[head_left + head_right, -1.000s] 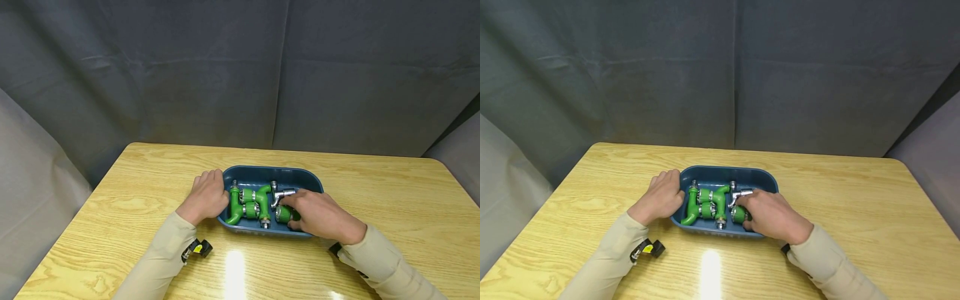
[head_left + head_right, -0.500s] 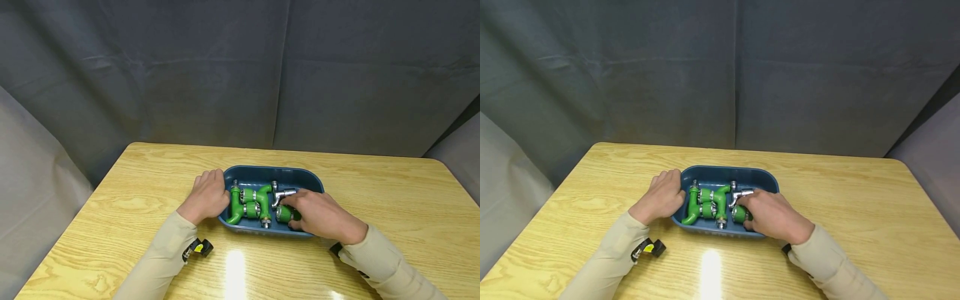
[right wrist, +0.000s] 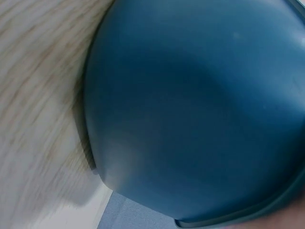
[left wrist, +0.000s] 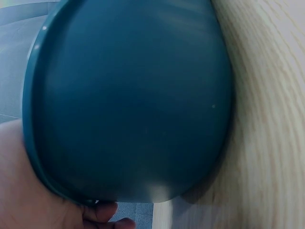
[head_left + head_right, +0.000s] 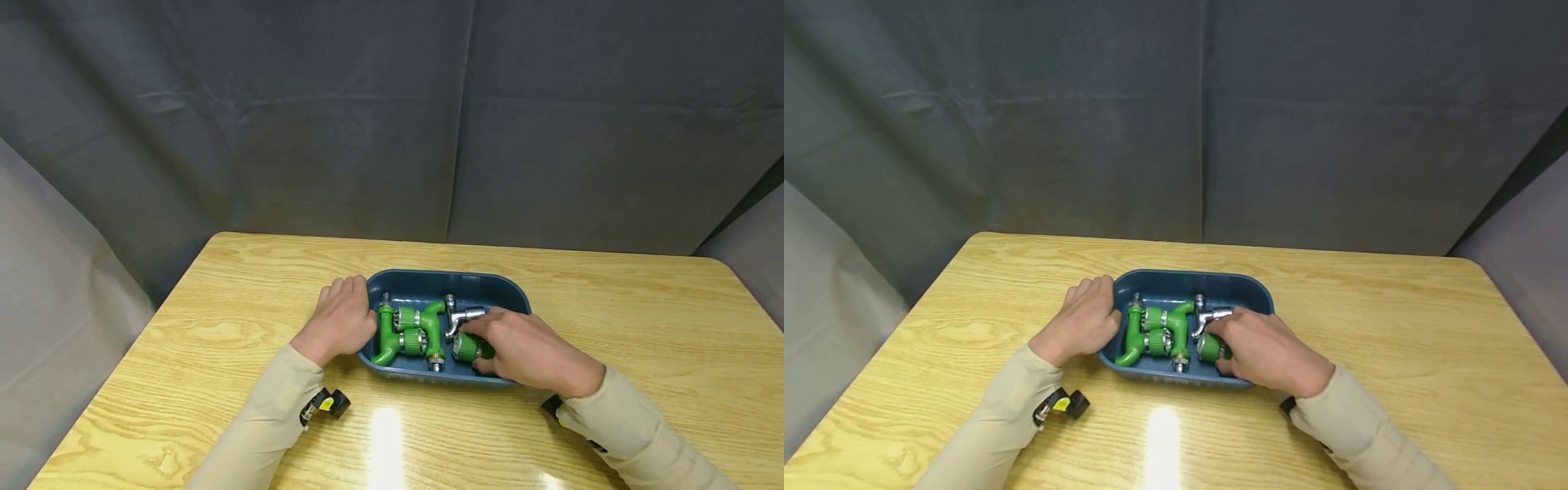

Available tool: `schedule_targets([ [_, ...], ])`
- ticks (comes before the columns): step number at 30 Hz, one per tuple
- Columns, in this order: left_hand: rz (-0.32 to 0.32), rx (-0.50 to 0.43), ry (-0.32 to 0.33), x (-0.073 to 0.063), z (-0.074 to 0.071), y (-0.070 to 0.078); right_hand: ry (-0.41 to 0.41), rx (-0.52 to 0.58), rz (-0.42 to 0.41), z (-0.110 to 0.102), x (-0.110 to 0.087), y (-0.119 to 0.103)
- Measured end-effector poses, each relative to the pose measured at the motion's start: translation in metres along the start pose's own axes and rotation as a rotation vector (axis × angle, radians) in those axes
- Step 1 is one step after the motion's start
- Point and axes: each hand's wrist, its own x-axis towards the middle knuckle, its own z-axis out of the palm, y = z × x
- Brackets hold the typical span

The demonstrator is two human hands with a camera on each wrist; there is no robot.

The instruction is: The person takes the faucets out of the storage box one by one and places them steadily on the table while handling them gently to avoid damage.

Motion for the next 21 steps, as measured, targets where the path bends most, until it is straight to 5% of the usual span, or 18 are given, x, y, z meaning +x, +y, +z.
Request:
schedule_targets([
  [21, -0.005, 0.006, -0.011, -0.0011, -0.0005, 0.0007, 0.03, -0.029, -0.04, 0.0001, -0.0015, 0.0001],
])
